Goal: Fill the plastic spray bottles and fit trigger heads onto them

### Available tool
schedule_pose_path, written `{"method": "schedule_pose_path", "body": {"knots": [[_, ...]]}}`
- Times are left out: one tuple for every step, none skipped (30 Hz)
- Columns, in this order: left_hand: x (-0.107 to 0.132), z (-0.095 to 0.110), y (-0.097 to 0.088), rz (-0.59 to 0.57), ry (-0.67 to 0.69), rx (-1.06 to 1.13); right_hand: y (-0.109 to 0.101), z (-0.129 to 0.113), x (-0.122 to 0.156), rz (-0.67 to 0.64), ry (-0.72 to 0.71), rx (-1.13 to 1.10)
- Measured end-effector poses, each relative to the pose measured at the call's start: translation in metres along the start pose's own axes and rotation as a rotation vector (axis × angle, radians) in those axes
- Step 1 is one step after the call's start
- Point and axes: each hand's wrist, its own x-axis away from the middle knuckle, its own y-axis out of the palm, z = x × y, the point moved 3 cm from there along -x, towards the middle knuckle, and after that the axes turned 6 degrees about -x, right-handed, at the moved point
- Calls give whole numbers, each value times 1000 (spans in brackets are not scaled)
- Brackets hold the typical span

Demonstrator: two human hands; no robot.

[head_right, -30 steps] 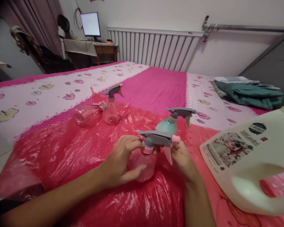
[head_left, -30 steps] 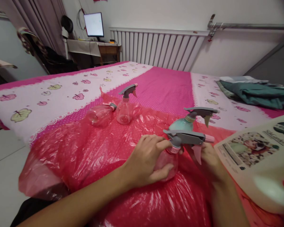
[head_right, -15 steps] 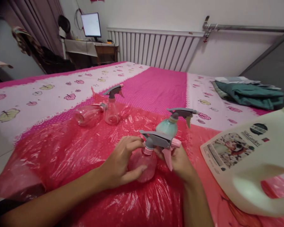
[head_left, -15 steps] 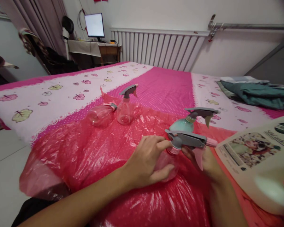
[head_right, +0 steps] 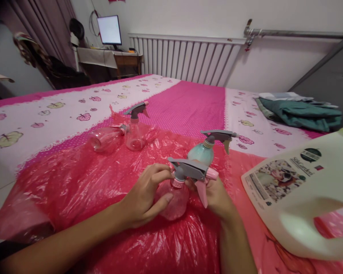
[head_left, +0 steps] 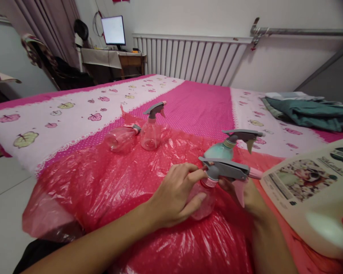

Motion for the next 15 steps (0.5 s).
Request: {"method": "schedule_pose_path", "body": {"knots": [[0,0,0,0,0,1,0,0,0,-5,-13,11],[0,0,0,0,1,1,-1,0,0,-9,-26,21],[0,0,0,1,3,0,0,0,0,-12,-34,30],[1,0,0,3,7,-3,0,-1,0,-12,-40,34],[1,0,0,6,13,-6,0,-2,-1,-12,-47,38],[1,0,0,7,18,-11,1,-3,-1,-12,-53,40],[1,0,1,9,23,-16,2,-4,-2,-11,-55,41],[2,0,1,9,26,-21,3,-6,-3,-11,-55,42],[2,-1,1,8,28,-24,4,-7,-3,-12,-55,43],[2,-1,2,7,29,-26,5,-9,-4,-14,-53,45],[2,-1,2,7,29,-25,6,-10,-5,-18,-49,48],[2,-2,2,10,30,-24,7,-11,-6,-24,-43,51],[2,-2,3,14,31,-22,7,-12,-7,-29,-37,51],[3,-2,3,20,31,-20,8,-13,-7,-37,-30,49],[3,-2,3,24,31,-18,9,-14,-8,-43,-23,45]]}}
